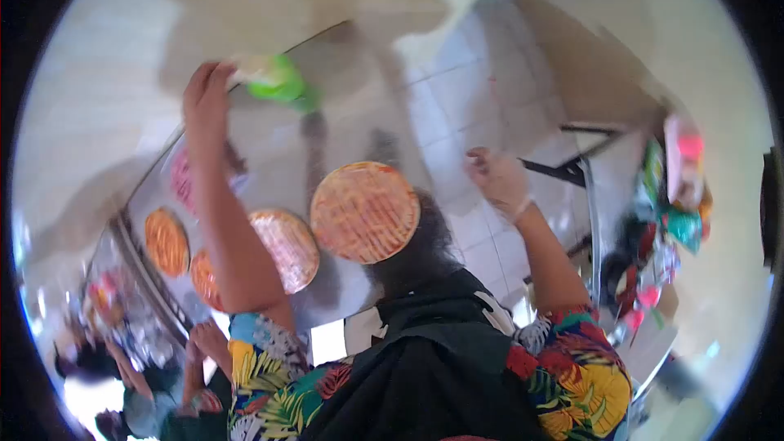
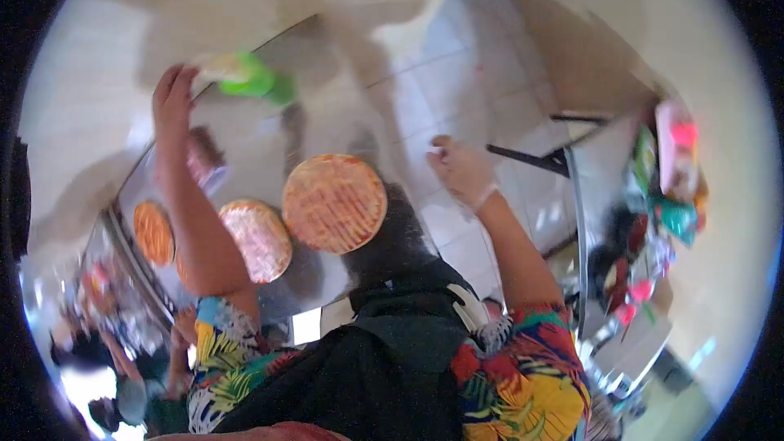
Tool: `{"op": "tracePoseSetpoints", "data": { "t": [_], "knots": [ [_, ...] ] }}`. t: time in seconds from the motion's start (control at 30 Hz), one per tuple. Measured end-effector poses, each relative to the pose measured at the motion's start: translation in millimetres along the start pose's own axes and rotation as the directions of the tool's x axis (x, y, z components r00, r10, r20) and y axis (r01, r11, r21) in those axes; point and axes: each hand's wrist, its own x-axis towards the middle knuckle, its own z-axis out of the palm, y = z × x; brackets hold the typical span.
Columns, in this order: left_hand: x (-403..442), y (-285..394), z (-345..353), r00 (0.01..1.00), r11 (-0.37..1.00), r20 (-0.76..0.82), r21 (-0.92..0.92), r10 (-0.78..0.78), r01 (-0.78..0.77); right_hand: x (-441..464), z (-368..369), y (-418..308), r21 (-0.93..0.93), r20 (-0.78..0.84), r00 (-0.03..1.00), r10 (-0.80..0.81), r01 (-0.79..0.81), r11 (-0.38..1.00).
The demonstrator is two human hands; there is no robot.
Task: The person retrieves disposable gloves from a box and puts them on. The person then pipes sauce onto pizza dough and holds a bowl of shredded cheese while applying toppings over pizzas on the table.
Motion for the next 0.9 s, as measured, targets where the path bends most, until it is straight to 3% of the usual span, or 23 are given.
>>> {"op": "tracePoseSetpoints", "data": {
  "t": [0.07,0.1,0.13,0.17,0.2,0.23,0.27,0.33,0.37,0.43,0.5,0.57,0.63,0.7,0.73,0.77,0.8,0.83,0.87,0.9],
  "knots": [
    [9,-34,4,0.995,0.998,0.101,0.063,-0.020,0.014,-8,4,19,0.022,0.016,0.999,0.029,-0.029,0.999],
    [23,-77,6,0.996,0.979,0.079,0.192,0.051,-0.066,-15,0,24,0.008,0.039,0.998,0.046,-0.047,0.999],
    [39,-107,3,0.981,0.959,0.192,0.278,0.000,-0.055,-26,-3,31,0.034,-0.002,0.999,0.054,-0.054,0.998],
    [32,-102,6,0.974,0.925,0.226,0.362,0.032,-0.114,-37,-4,44,0.063,-0.033,0.998,0.052,-0.050,0.997],
    [31,-107,10,0.981,0.939,0.193,0.338,-0.001,-0.065,-54,-14,59,0.061,-0.076,0.991,0.112,-0.108,0.992],
    [22,-88,11,0.978,0.896,0.179,0.443,-0.111,0.020,-67,-20,72,0.120,-0.118,0.977,0.180,-0.166,0.979],
    [9,-79,13,0.988,0.894,0.139,0.430,0.070,-0.124,-78,-23,86,0.183,-0.151,0.960,0.235,-0.207,0.961],
    [-4,-71,14,0.978,0.830,-0.057,0.541,0.198,-0.137,-102,-6,161,0.476,-0.299,0.818,0.492,-0.319,0.820],
    [-17,-52,15,0.970,0.847,-0.125,0.519,0.211,-0.117,-122,-44,146,0.556,-0.269,0.711,0.650,-0.436,0.708],
    [-42,-19,20,0.958,0.863,-0.166,0.489,0.234,-0.126,-161,-43,219,0.741,-0.341,0.462,0.818,-0.403,0.537],
    [-56,1,22,0.921,0.841,-0.216,0.511,0.324,-0.176,-212,-42,284,0.948,-0.251,0.060,0.966,-0.189,0.257],
    [-66,8,31,0.918,0.857,-0.181,0.457,0.353,-0.239,-268,-44,370,0.988,0.038,-0.223,0.974,0.152,-0.004],
    [-76,15,47,0.911,0.868,-0.152,0.398,0.383,-0.298,-301,-72,364,0.936,0.132,-0.412,0.902,0.352,0.023],
    [-88,24,63,0.903,0.886,-0.021,0.204,0.428,-0.416,-317,-100,357,0.820,0.284,-0.446,0.849,0.572,0.026],
    [-91,26,73,0.889,0.869,0.020,0.205,0.457,-0.451,-337,-90,400,0.746,0.259,-0.384,0.886,0.662,0.069],
    [-97,35,83,0.886,0.865,0.027,0.204,0.463,-0.458,-340,-93,403,0.742,0.266,-0.387,0.883,0.667,0.068],
    [-104,44,94,0.875,0.857,0.100,0.178,0.474,-0.484,-344,-97,405,1.000,0.000,-0.466,0.885,0.003,0.001],
    [-112,52,104,0.859,0.849,0.172,0.152,0.482,-0.507,-346,-103,402,0.745,-0.248,-0.346,0.905,-0.665,-0.050],
    [-118,57,113,0.856,0.846,0.176,0.149,0.486,-0.511,-347,-103,405,0.460,-0.299,-0.223,0.928,-0.885,-0.064],
    [-123,58,123,0.848,0.851,0.243,0.126,0.471,-0.510,-347,-102,408,0.116,-0.345,-0.096,0.933,-0.992,-0.059]
  ]
}}
